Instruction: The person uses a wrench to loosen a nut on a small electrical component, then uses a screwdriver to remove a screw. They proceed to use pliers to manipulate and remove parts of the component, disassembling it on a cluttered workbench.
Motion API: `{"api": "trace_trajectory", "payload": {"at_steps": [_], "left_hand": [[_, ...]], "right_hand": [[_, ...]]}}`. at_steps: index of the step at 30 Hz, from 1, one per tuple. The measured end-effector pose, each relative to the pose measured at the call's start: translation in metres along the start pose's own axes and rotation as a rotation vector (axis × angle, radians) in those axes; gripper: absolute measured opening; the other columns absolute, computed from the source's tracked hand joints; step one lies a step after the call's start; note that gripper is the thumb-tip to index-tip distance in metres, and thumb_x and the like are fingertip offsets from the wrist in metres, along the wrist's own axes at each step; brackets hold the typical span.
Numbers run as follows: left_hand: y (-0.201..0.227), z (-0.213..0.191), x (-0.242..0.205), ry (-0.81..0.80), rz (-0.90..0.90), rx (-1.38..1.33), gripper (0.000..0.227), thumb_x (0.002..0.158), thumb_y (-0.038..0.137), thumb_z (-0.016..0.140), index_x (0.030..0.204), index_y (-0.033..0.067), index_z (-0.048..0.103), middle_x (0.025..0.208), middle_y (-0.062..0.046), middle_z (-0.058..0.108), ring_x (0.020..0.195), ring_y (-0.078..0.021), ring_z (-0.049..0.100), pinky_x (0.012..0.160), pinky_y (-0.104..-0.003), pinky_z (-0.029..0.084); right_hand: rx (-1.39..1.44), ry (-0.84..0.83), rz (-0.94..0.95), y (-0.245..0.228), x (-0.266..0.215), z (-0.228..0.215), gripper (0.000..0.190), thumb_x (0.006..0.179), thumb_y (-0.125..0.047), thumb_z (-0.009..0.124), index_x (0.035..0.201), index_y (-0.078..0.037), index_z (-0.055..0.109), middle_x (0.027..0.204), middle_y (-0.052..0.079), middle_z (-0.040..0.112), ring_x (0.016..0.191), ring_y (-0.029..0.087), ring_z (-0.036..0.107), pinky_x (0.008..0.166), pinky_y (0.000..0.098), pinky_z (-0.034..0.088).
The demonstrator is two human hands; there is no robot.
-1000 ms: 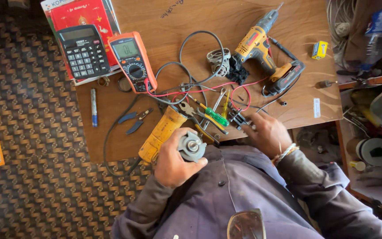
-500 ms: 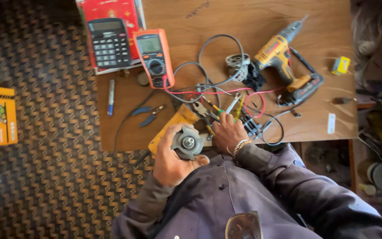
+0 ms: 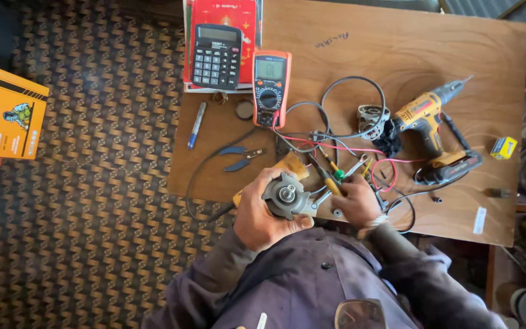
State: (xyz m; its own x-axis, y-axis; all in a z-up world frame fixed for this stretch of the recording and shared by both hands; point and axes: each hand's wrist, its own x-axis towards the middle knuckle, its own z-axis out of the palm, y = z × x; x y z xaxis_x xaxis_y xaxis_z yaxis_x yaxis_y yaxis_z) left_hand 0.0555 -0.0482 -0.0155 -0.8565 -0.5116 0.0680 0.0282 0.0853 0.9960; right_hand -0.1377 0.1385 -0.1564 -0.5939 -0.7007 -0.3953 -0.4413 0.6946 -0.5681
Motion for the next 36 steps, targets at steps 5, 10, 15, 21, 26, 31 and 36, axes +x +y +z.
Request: {"api": "trace_trajectory", "payload": {"at_steps": [5, 10, 15, 21, 26, 31, 36], "left_hand": [[0.0, 0.002, 0.015, -0.054, -0.008, -0.065, 0.068, 0.073, 0.031, 0.095, 0.124, 0.0029, 0.06, 0.107, -0.007, 0.072, 0.098, -0.0127, 0.07, 0.09, -0.031, 0.059], [-0.006, 0.015, 0.034, -0.112, -0.006, 0.005, 0.068, 0.069, 0.028, 0.097, 0.121, 0.0023, 0.061, 0.1, -0.007, 0.07, 0.093, -0.014, 0.068, 0.087, -0.031, 0.057], [-0.003, 0.032, 0.053, -0.182, 0.152, 0.021, 0.07, 0.069, 0.029, 0.097, 0.123, 0.0024, 0.06, 0.113, -0.008, 0.069, 0.104, -0.0155, 0.068, 0.094, -0.032, 0.056], [0.013, 0.038, 0.07, -0.37, 0.075, -0.03, 0.069, 0.067, 0.027, 0.096, 0.122, 0.0028, 0.062, 0.108, -0.007, 0.068, 0.1, -0.0136, 0.067, 0.093, -0.031, 0.055], [0.027, 0.04, 0.076, -0.561, 0.018, -0.174, 0.07, 0.069, 0.026, 0.094, 0.125, 0.0026, 0.06, 0.107, -0.005, 0.069, 0.099, -0.0114, 0.065, 0.091, -0.031, 0.057], [0.036, 0.04, 0.08, -0.648, 0.034, -0.124, 0.073, 0.067, 0.029, 0.095, 0.125, 0.0028, 0.059, 0.103, -0.005, 0.072, 0.095, -0.0104, 0.066, 0.088, -0.031, 0.059], [0.04, 0.038, 0.08, -0.632, 0.076, -0.032, 0.073, 0.063, 0.028, 0.095, 0.123, 0.0026, 0.062, 0.106, -0.008, 0.073, 0.096, -0.0127, 0.069, 0.088, -0.031, 0.059]], "right_hand": [[1.037, -0.097, 0.127, 0.019, -0.06, -0.06, 0.052, 0.068, -0.019, 0.068, 0.116, -0.002, 0.072, 0.126, 0.022, 0.065, 0.12, 0.03, 0.059, 0.105, 0.0395, 0.04], [1.411, -0.053, -0.056, 0.017, -0.109, -0.081, 0.059, 0.069, -0.016, 0.072, 0.124, 0.004, 0.07, 0.132, 0.027, 0.065, 0.123, 0.036, 0.06, 0.109, 0.0447, 0.044], [1.138, 0.039, 0.092, -0.009, -0.117, -0.114, 0.018, 0.078, -0.009, 0.072, 0.087, 0.006, 0.07, 0.127, 0.031, 0.07, 0.103, 0.037, 0.059, 0.086, 0.0474, 0.05], [0.203, 0.338, -0.484, -0.053, -0.12, -0.158, 0.015, 0.077, -0.011, 0.076, 0.083, -0.002, 0.066, 0.142, 0.028, 0.053, 0.127, 0.035, 0.059, 0.101, 0.0421, 0.051], [-0.122, 0.398, -0.656, -0.072, -0.114, -0.192, 0.031, 0.058, -0.019, 0.083, 0.079, -0.002, 0.067, 0.144, 0.03, 0.048, 0.131, 0.047, 0.051, 0.105, 0.0513, 0.043], [-0.187, 0.351, -0.708, -0.076, -0.106, -0.207, 0.032, 0.052, -0.018, 0.083, 0.075, -0.002, 0.068, 0.141, 0.028, 0.049, 0.13, 0.048, 0.05, 0.102, 0.0528, 0.045], [-0.256, 0.344, -0.701, -0.074, -0.103, -0.209, 0.035, 0.042, -0.017, 0.081, 0.071, -0.003, 0.068, 0.135, 0.024, 0.055, 0.124, 0.044, 0.055, 0.092, 0.0504, 0.052]]}}
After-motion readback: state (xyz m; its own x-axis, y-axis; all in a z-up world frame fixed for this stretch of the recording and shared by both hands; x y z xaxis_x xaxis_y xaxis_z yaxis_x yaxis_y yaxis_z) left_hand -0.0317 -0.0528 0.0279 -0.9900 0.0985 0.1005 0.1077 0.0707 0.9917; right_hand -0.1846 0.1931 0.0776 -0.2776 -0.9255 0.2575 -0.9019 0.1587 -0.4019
